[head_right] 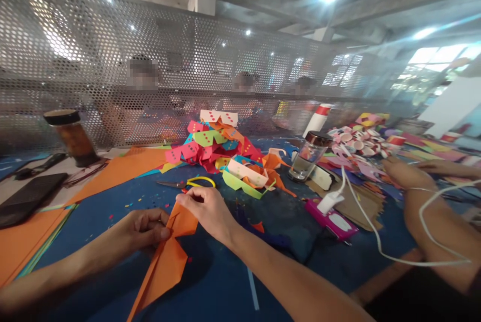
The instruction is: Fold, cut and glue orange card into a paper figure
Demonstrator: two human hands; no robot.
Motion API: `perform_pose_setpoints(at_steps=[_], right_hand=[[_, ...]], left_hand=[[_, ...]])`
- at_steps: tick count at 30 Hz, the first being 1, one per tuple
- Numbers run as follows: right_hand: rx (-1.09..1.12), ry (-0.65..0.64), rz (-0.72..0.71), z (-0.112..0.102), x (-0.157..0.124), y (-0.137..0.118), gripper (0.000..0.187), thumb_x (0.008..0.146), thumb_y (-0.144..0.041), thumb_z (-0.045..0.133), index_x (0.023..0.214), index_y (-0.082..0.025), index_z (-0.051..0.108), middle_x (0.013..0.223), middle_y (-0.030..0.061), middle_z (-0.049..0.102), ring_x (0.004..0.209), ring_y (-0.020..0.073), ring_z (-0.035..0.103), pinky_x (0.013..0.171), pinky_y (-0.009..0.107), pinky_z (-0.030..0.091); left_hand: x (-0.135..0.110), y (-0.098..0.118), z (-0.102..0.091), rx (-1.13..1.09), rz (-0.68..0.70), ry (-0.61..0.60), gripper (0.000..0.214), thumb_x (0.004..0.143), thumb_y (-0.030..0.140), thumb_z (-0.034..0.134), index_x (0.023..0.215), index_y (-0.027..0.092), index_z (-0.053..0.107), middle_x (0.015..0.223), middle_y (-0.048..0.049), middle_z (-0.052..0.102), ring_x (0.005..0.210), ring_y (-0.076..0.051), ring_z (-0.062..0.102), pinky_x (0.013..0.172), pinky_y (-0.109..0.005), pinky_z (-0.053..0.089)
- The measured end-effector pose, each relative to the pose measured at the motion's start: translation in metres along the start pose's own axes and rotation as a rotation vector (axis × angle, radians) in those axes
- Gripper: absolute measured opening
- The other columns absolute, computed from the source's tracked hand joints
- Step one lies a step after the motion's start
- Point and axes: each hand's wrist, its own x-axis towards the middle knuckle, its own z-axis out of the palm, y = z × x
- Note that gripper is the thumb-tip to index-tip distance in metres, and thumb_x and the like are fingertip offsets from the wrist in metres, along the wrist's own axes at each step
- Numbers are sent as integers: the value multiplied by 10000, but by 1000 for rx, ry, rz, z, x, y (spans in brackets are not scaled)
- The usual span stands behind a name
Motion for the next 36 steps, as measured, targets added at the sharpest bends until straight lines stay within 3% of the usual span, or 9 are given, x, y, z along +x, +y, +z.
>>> perform_pose_setpoints(at_steps=[6, 17, 22, 31, 36], right_hand=[[-9, 19, -1, 0, 0, 1, 395, 855, -523, 621, 648, -192, 563, 634, -34, 422, 610, 119, 360, 550, 263, 290], [-8, 39, -16, -1, 1, -3, 340, 868, -474, 617, 689, -185, 611, 643, -31, 449, 605, 117, 371, 560, 256, 347], [-24, 57, -35, 0, 0, -1, 315, 881, -436, 613, 693, -183, 620, 652, -28, 467, 616, 119, 387, 572, 257, 338], [-39, 74, -37, -1, 0, -1, 385, 877, -509, 612, 675, -182, 596, 645, -32, 450, 616, 119, 388, 558, 247, 335], [-46, 69, -40, -2, 1, 1, 420, 883, -542, 609, 676, -177, 610, 640, -34, 454, 612, 117, 398, 548, 247, 331]], left_hand=[[0, 0, -1, 4, 0, -32, 440, 662, 529, 834, 819, 177, 623, 704, -2, 707, 624, -150, 631, 614, -270, 493], [-3, 4, 0, 8, 14, 16, 369, 693, 486, 817, 791, 189, 621, 631, 52, 623, 599, -122, 570, 610, -244, 438], [-4, 7, 1, 22, 6, 14, 340, 706, 448, 810, 827, 180, 639, 693, 29, 675, 634, -130, 593, 625, -247, 455], [-5, 3, 0, 58, 4, -45, 364, 747, 461, 776, 961, 192, 658, 757, -4, 740, 697, -174, 668, 658, -284, 520], [-6, 6, 2, 76, 23, -17, 330, 760, 442, 768, 951, 191, 671, 658, 39, 671, 643, -149, 638, 616, -251, 502]])
